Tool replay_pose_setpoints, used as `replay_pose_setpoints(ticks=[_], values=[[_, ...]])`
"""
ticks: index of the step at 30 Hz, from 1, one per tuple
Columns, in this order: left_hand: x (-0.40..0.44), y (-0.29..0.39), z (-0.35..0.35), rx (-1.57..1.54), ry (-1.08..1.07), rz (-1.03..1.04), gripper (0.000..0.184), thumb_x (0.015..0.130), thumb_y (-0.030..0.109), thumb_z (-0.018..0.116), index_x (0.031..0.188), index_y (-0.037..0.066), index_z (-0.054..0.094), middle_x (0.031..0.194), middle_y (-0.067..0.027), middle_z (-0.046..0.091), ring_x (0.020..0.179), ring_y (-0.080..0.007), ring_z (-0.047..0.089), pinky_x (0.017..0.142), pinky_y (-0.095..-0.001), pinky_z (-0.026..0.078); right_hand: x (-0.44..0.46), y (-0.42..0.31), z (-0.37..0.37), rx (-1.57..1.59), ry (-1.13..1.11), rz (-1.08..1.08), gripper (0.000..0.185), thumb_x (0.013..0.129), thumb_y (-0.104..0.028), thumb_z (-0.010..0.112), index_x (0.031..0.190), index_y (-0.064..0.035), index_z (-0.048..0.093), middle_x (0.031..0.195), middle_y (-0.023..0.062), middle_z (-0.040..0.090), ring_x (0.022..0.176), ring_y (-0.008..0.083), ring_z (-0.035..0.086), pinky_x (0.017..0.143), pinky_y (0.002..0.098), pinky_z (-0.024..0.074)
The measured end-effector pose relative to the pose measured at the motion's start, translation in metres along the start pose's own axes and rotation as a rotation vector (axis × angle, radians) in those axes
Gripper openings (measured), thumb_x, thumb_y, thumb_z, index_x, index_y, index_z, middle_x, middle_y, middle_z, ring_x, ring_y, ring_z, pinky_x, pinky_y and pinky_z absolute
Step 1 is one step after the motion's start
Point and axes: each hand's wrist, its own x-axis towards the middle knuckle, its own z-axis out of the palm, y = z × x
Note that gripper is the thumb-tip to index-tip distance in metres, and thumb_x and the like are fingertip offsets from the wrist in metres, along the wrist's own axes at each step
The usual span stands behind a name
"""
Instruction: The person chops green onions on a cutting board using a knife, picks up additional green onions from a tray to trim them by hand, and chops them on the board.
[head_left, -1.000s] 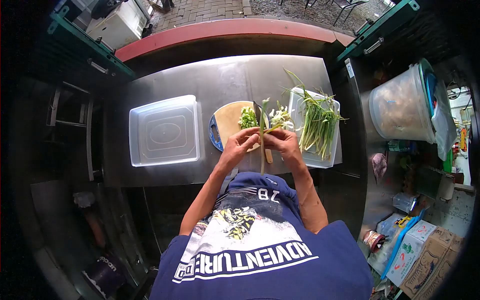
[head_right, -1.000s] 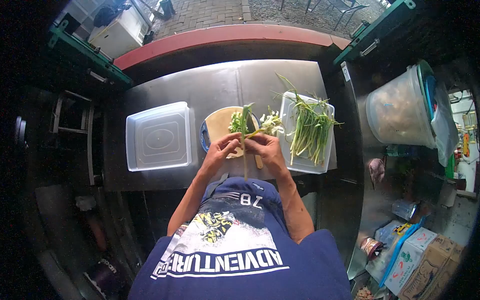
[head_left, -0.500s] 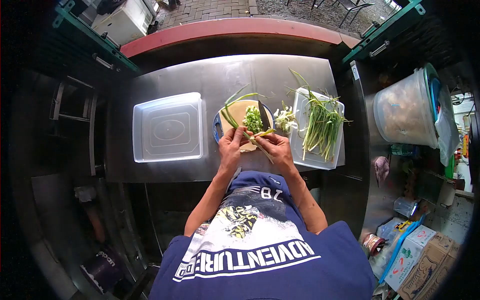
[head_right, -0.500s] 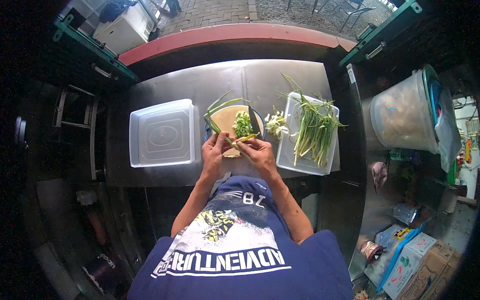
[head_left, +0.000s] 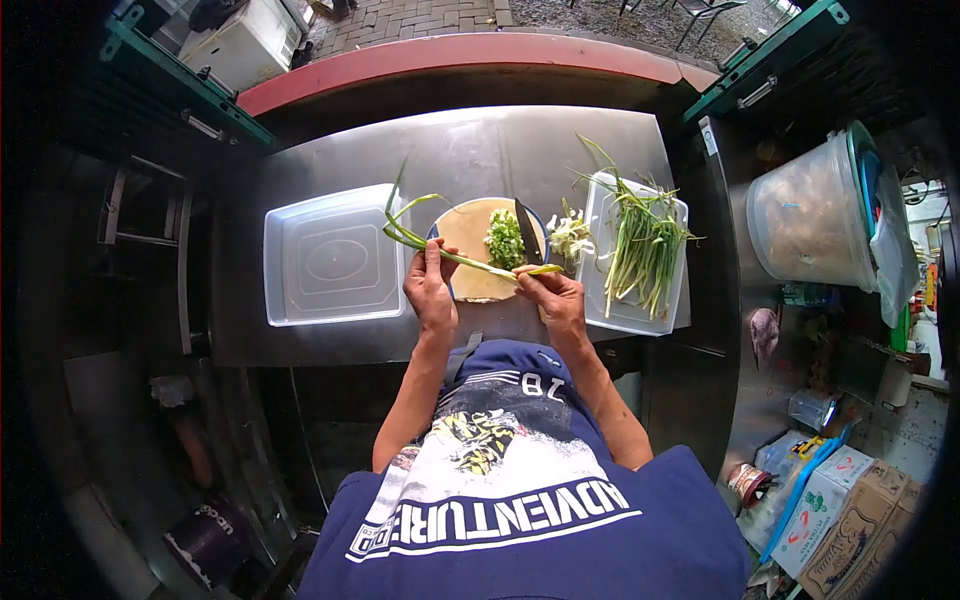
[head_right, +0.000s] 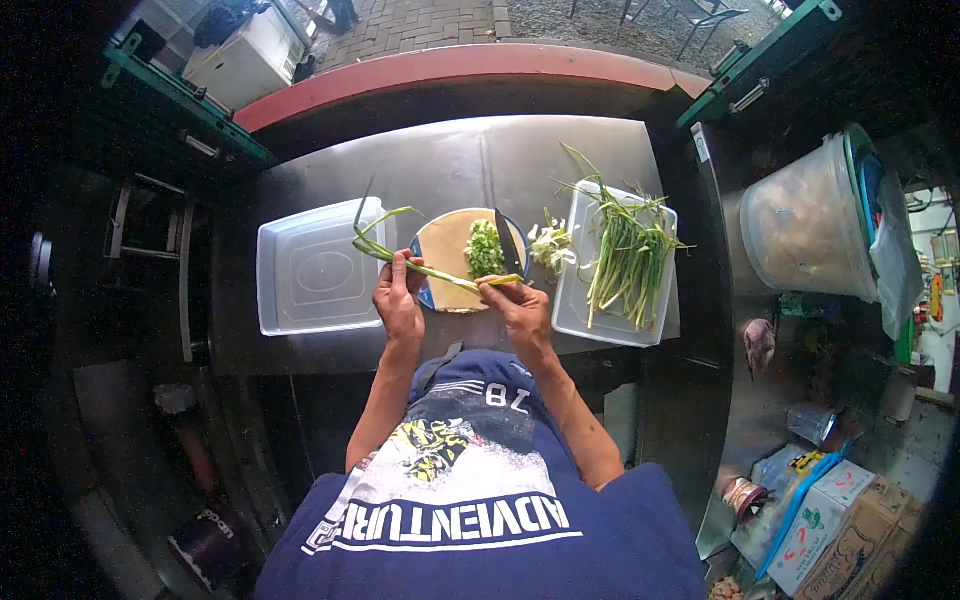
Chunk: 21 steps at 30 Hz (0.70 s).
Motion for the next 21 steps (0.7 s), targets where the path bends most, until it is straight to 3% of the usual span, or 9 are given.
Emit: replay_pose_setpoints(ticks=[8,16,19,21], values=[[0.014,0.007,-0.017,-0.205,0.096,-0.008,0.02,0.096,0.023,0.052,0.101,0.004,0.058,0.083,-0.0067,0.065,0.075,-0.0167,0.065,0.07,-0.0274,0.052,-0.001,-0.004,-0.001,0.001,0.007,-0.048,0.015,0.088,-0.007,0.063,0.101,-0.0003,0.069,0.091,0.0058,0.069,0.083,0.0115,0.063,0.08,0.0249,0.0508],[0.02,0.017,-0.031,-0.177,0.159,0.066,0.02,0.096,0.023,0.053,0.101,0.005,0.059,0.084,-0.0059,0.066,0.077,-0.0177,0.065,0.073,-0.0281,0.053,0.001,-0.001,-0.008,0.055,0.046,-0.059,0.016,0.091,-0.007,0.059,0.1,0.0021,0.067,0.093,0.0103,0.068,0.084,0.0154,0.065,0.082,0.0281,0.0528],[0.021,0.016,-0.03,-0.155,0.216,0.088,0.019,0.097,0.022,0.051,0.101,0.005,0.058,0.083,-0.005,0.064,0.076,-0.0173,0.065,0.074,-0.0285,0.053,0.01,0.002,-0.015,0.179,0.054,-0.052,0.018,0.094,-0.011,0.053,0.102,0.0023,0.062,0.095,0.0103,0.066,0.085,0.018,0.066,0.08,0.0306,0.0547],[0.03,0.02,-0.039,-0.158,0.289,0.198,0.019,0.098,0.023,0.049,0.102,0.005,0.057,0.08,-0.0034,0.061,0.072,-0.0165,0.063,0.074,-0.0291,0.053,0.021,0.012,-0.036,0.275,0.218,-0.063,0.019,0.098,-0.016,0.047,0.102,0.0004,0.056,0.095,0.0105,0.064,0.084,0.0194,0.066,0.076,0.0335,0.0565]])
